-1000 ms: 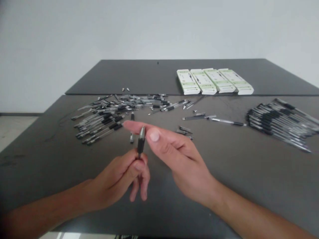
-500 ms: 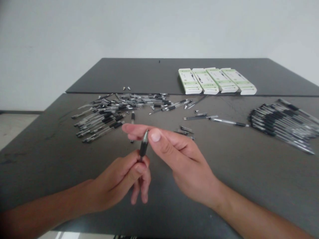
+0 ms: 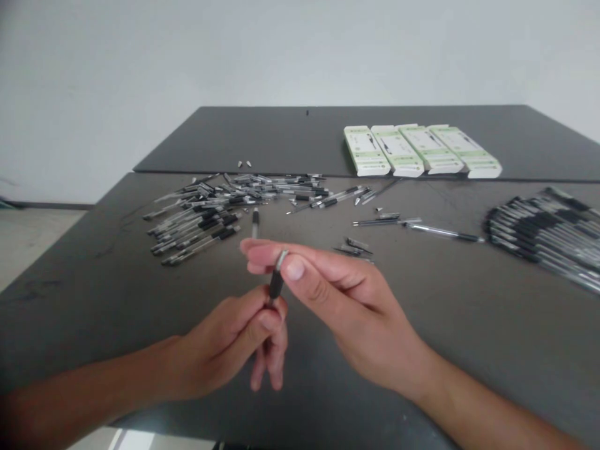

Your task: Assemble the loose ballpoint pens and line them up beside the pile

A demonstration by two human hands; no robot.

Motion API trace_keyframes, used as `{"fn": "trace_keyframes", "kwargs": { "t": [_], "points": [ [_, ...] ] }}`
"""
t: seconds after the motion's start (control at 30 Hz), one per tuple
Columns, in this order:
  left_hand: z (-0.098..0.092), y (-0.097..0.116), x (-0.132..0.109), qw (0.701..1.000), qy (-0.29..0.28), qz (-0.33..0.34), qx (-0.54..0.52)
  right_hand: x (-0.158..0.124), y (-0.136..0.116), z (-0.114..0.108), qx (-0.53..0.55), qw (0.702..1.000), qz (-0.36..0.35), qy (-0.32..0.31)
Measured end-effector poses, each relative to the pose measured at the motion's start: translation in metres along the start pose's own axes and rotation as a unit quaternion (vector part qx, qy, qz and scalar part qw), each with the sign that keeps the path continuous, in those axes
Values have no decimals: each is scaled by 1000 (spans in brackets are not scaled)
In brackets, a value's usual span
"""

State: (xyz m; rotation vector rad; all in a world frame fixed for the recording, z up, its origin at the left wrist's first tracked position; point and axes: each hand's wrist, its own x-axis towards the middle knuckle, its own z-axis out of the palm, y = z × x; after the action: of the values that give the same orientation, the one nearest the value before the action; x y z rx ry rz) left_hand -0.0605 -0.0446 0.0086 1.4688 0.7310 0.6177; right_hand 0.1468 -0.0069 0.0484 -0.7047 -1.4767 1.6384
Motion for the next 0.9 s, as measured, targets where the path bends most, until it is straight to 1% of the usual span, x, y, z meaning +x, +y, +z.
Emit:
{"fn": "trace_keyframes", "kwargs": {
  "t": [0.1,0.2,0.33,0.37,0.43,0.5,0.53,0.57,0.63,0.67,0.7,0.8,0.9],
  "points": [
    [0,0,1,1000,-8,-4,-2,2,-4,-1,-42,999,-10,28],
    [-1,0,1,1000,-6,-2,-5,4,-7,-1,-83,995,0,56],
    [0,1,0,1000,-3,0,4,2,-2,-1,-67,994,5,81],
    [0,1,0,1000,0,-1,4,3,1,-3,-60,993,-2,97],
    [0,2,-1,1000,4,-9,5,5,7,-10,-73,986,-31,147],
    [0,3,-1,1000,1,-18,14,12,12,-20,-161,964,-71,197],
    [0,4,-2,1000,-5,-22,21,16,14,-26,-233,947,-92,203],
    [0,4,-2,999,-11,-26,29,20,16,-32,-314,924,-110,190],
    [-1,5,-2,998,-23,-34,42,28,19,-42,-450,873,-138,130],
    [-1,6,-2,998,-29,-38,46,31,20,-46,-490,854,-147,100],
    [-1,6,-2,997,-34,-41,49,33,20,-49,-514,840,-153,81],
    [-2,8,-1,996,-49,-35,63,33,20,-53,-546,820,-158,65],
    [-4,8,0,995,-63,1,72,29,17,-56,-554,816,-150,73]
  ]
}}
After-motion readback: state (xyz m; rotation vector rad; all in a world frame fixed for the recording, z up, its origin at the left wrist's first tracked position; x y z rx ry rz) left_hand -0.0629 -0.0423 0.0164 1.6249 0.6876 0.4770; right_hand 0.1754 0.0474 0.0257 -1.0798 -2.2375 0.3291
